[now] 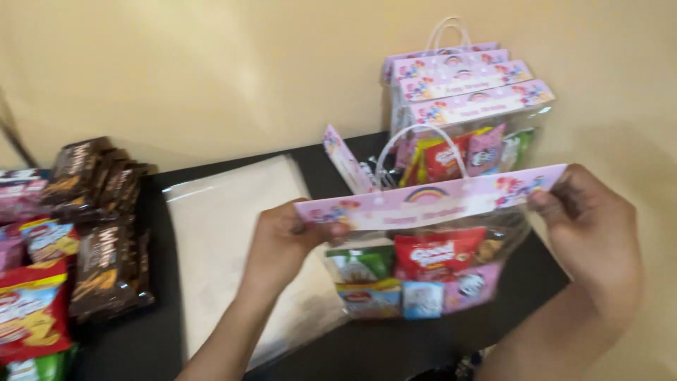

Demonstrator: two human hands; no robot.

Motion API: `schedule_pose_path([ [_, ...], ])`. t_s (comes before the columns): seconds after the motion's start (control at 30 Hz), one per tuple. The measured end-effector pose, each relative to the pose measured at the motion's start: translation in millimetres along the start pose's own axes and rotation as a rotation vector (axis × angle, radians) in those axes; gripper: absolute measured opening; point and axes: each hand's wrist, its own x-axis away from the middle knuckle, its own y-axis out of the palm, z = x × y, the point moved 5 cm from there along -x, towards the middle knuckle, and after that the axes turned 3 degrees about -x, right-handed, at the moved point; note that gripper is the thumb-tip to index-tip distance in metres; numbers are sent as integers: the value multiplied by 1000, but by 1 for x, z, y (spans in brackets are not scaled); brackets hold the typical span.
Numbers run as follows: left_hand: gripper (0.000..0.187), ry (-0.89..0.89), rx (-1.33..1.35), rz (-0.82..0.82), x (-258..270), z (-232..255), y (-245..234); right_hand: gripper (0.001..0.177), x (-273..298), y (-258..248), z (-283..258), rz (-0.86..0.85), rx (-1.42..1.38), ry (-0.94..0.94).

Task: Assembling snack gift packs by placing various snack packets into plastic bags and attaching decorative headers.

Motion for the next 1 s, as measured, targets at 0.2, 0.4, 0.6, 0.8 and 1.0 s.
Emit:
schedule_pose_path([
  [0.2,36,175,-472,-163,-47,-24,120,3,-40,-97,108,134,209,-19],
  [0.4,34,221,-202,-137,-108,-42,192,14,-86,-107,169,433,388,-342],
  [0.6,35,175,-151,-31,-127,-63,196,16,-124,-59,204,553,303,-388],
  [0.8,22,210,-289,50,-145,-54,189,17,-157,-21,200,589,192,-398],
  [1.0,24,168,-389,47,-172,-71,186,40,-168,0,195,573,-17,-246],
])
